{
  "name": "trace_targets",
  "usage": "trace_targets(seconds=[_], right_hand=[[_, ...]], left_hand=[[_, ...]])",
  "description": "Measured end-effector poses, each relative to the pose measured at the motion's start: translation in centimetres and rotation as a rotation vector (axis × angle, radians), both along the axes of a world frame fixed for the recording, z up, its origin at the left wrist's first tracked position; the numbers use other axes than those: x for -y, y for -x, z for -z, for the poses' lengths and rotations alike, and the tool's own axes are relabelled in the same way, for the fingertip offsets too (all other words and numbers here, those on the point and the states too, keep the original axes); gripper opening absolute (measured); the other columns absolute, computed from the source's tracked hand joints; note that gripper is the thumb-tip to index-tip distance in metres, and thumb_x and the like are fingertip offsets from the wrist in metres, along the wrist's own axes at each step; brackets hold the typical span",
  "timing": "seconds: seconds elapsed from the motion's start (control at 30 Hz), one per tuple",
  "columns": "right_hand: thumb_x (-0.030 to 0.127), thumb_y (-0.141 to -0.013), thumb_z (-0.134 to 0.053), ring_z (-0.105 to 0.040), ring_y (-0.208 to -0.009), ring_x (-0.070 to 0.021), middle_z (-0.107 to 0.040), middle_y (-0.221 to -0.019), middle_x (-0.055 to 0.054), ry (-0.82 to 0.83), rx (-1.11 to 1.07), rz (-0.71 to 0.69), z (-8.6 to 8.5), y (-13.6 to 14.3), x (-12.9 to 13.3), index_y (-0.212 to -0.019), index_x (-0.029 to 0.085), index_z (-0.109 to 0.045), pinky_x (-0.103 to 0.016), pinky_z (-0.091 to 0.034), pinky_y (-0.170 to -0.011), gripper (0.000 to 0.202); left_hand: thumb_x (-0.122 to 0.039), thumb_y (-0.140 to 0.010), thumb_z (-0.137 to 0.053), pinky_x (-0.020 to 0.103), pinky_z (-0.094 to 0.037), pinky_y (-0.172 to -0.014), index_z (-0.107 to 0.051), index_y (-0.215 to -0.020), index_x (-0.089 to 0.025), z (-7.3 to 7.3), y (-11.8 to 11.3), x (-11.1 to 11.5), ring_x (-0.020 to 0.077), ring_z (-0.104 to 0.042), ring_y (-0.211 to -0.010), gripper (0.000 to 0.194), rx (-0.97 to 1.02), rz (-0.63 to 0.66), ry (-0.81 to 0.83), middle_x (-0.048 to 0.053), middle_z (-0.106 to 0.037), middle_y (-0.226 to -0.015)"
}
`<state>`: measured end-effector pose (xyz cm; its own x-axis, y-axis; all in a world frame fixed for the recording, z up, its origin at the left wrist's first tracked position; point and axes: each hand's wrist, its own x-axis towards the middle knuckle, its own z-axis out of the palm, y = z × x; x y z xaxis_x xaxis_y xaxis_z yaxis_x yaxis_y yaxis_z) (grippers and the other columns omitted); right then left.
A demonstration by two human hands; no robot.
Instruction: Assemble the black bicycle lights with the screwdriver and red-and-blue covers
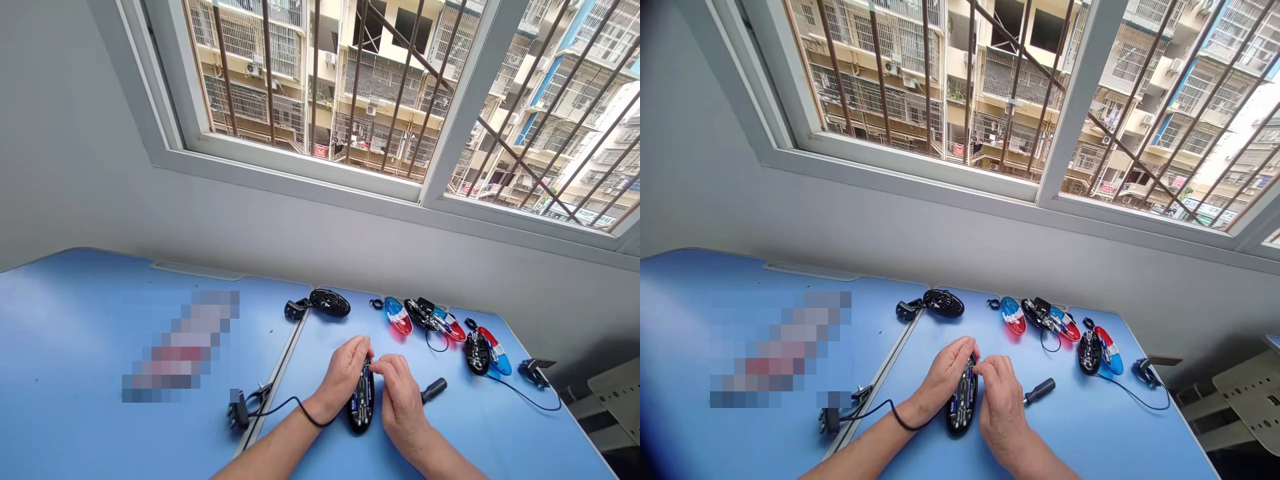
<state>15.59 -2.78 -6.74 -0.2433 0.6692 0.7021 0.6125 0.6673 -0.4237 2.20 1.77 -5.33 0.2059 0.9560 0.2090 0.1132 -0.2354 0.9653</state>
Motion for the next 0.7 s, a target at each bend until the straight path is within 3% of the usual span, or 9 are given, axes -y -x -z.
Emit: trace_targets(seconds=[0.7], right_hand=[[-0.001,-0.079,-0.029,-0.044,-0.068,-0.0168,-0.049,-0.075,-0.001,0.035,-0.066,0.000,-0.17,0.08,-0.18,-0.087,0.022,-0.046,-0.027,-0.037,-0.059,0.030]], left_hand=[[-0.045,-0.089,-0.033,0.028,-0.040,-0.062,-0.050,-0.062,-0.023,-0.44,-0.40,0.32,0.0180,-0.050,-0.060,0.039,-0.092,0.026,-0.027,0.000,-0.054,-0.059]])
